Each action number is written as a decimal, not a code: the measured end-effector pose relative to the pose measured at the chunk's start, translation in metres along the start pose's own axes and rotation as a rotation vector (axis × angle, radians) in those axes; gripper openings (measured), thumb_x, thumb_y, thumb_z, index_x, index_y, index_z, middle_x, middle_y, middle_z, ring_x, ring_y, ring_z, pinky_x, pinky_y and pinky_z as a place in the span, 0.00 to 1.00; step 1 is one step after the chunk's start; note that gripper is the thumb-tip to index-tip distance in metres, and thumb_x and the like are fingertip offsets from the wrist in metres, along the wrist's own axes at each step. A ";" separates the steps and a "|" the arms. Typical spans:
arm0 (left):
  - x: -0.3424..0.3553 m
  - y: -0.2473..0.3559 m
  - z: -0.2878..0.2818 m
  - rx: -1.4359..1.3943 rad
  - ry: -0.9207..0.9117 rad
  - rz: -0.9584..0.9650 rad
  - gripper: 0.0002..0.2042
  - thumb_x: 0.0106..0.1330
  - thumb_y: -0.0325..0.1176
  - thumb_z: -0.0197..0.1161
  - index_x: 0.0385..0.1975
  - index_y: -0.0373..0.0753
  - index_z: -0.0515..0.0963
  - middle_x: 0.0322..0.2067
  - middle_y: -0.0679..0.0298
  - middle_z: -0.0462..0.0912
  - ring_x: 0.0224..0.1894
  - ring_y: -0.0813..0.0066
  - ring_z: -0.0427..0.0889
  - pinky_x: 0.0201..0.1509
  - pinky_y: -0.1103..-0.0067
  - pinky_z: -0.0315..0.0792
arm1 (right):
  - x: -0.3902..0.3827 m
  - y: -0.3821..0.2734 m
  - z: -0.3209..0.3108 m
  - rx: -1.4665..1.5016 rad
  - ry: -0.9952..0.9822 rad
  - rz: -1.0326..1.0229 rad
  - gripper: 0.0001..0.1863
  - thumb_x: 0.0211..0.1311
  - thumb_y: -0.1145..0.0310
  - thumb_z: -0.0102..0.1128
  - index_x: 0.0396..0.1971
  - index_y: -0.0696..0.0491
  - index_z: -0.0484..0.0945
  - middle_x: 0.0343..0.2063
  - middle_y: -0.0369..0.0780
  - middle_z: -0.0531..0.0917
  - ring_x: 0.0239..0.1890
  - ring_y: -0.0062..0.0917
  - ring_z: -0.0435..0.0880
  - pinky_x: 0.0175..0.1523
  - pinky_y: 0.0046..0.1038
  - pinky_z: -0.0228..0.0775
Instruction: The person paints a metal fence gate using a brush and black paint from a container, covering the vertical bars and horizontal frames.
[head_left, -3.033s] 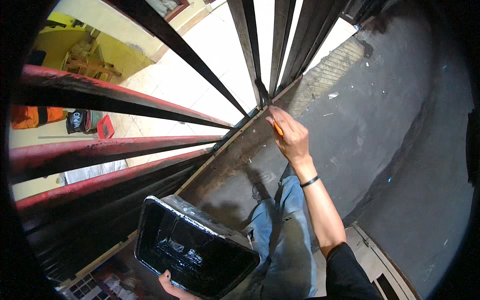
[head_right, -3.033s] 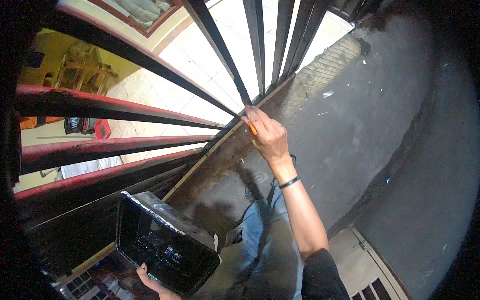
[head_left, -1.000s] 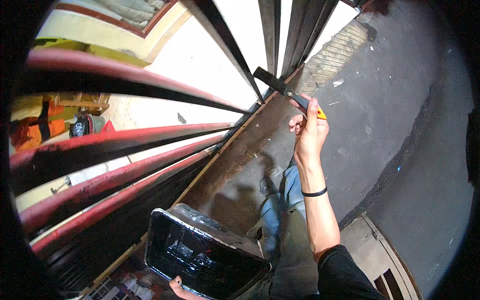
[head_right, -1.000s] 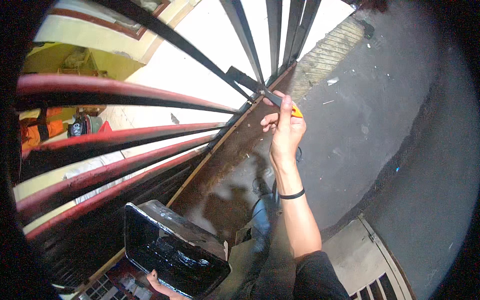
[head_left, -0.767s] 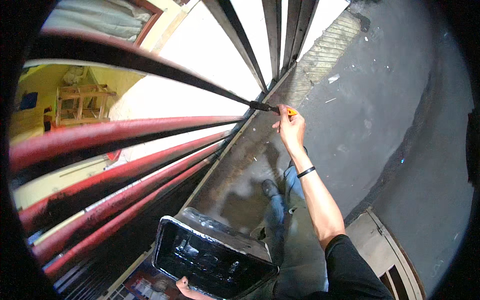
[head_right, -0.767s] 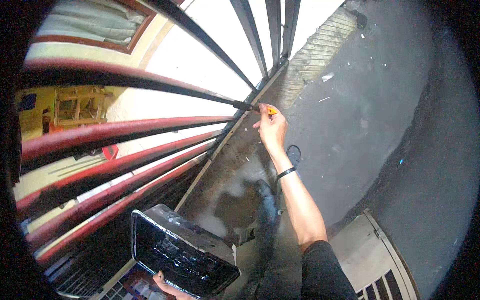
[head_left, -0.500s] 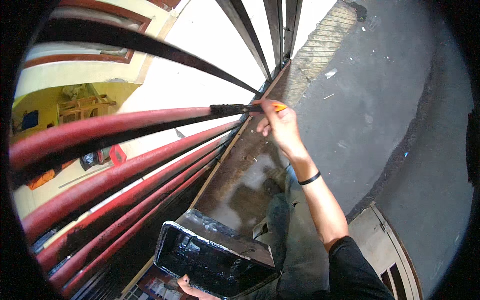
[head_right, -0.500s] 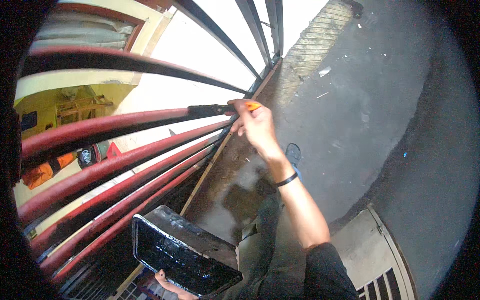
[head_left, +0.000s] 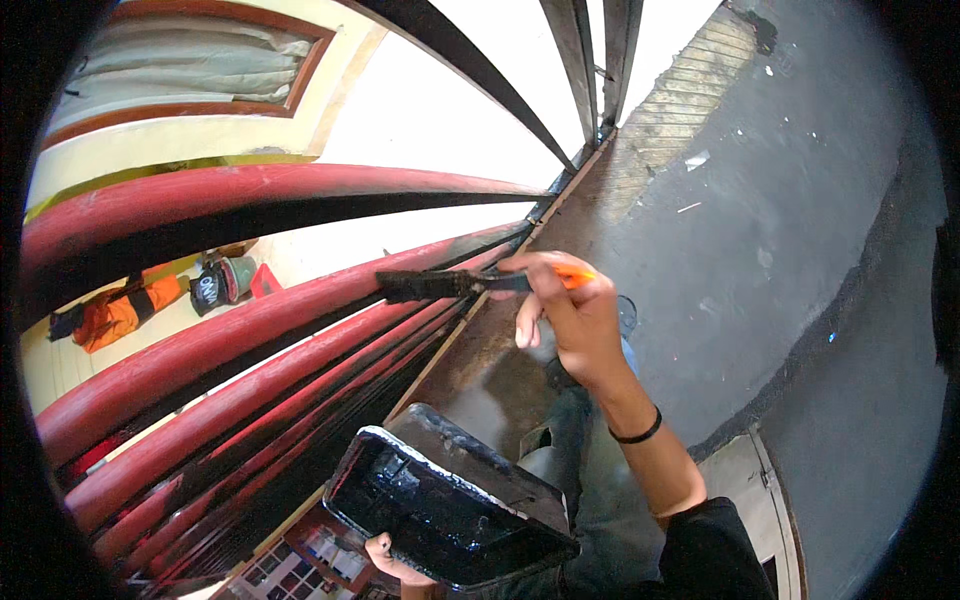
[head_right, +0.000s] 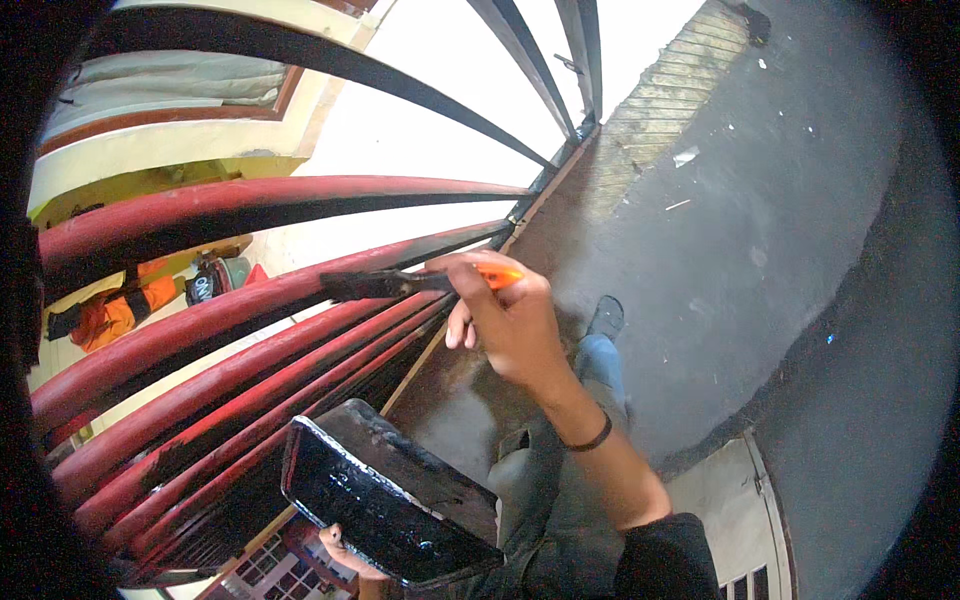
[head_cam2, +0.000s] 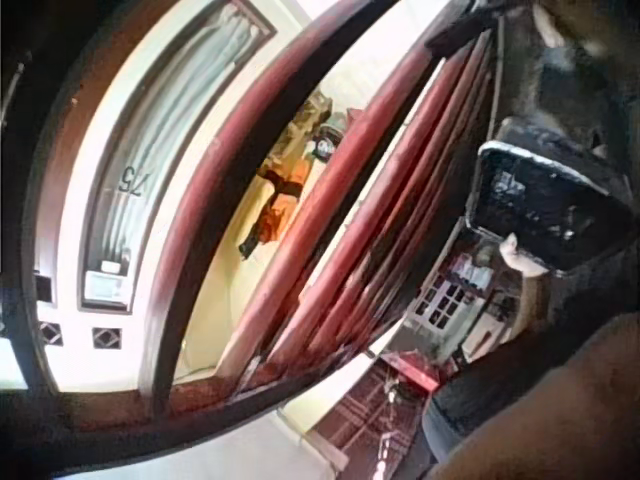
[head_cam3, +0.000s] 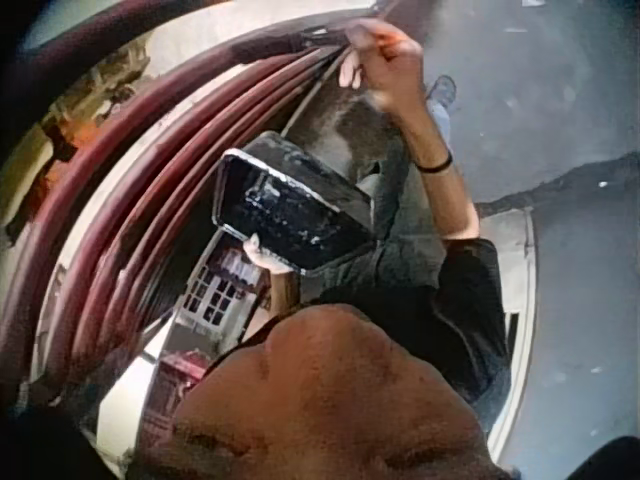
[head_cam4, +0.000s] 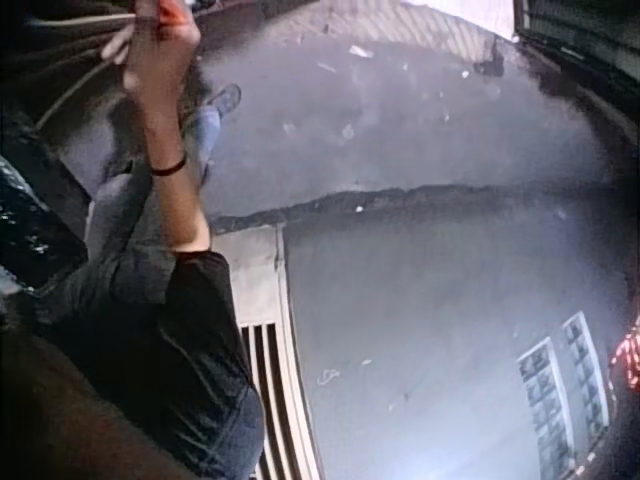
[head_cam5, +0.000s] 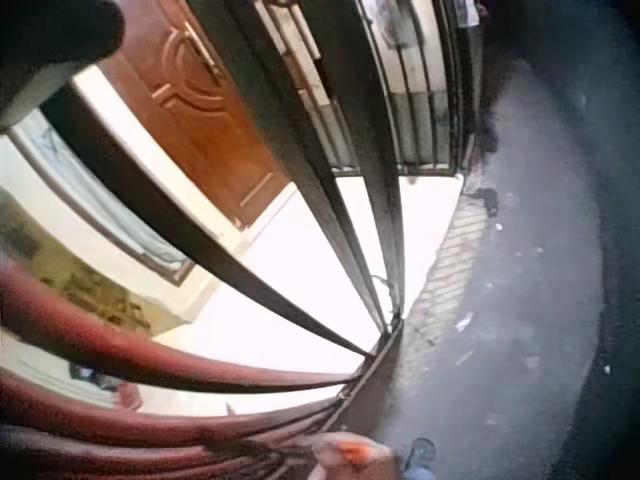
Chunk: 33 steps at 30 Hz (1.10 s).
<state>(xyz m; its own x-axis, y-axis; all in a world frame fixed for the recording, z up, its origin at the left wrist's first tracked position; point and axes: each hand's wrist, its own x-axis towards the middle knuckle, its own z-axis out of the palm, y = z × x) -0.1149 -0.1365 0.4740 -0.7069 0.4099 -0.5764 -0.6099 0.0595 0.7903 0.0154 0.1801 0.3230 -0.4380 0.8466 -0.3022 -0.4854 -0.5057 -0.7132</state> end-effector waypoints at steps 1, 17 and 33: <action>-0.001 0.002 0.009 0.008 -0.004 -0.014 0.38 0.58 0.51 0.60 0.68 0.36 0.71 0.61 0.46 0.79 0.59 0.40 0.80 0.66 0.46 0.72 | -0.003 -0.006 0.003 0.045 -0.023 -0.044 0.20 0.80 0.57 0.57 0.49 0.61 0.83 0.30 0.42 0.89 0.19 0.15 0.80 0.24 0.17 0.68; -0.042 0.033 0.128 0.063 -0.037 -0.064 0.38 0.54 0.48 0.61 0.68 0.39 0.71 0.62 0.53 0.78 0.62 0.48 0.78 0.68 0.55 0.70 | 0.002 -0.145 0.042 -0.018 -0.196 -0.298 0.11 0.72 0.73 0.64 0.50 0.59 0.86 0.37 0.42 0.89 0.22 0.16 0.84 0.27 0.19 0.74; -0.111 0.061 0.231 0.084 0.150 0.090 0.37 0.54 0.48 0.60 0.66 0.40 0.72 0.61 0.54 0.79 0.61 0.50 0.78 0.67 0.56 0.71 | 0.066 -0.286 0.025 0.045 -0.344 -0.329 0.10 0.73 0.73 0.64 0.49 0.58 0.88 0.42 0.42 0.90 0.24 0.13 0.83 0.28 0.18 0.76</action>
<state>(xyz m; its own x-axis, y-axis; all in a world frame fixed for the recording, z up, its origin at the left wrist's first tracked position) 0.0091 0.0321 0.6346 -0.8064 0.2774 -0.5223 -0.5142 0.1075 0.8509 0.1063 0.3765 0.5234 -0.4770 0.8628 0.1676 -0.6693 -0.2330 -0.7055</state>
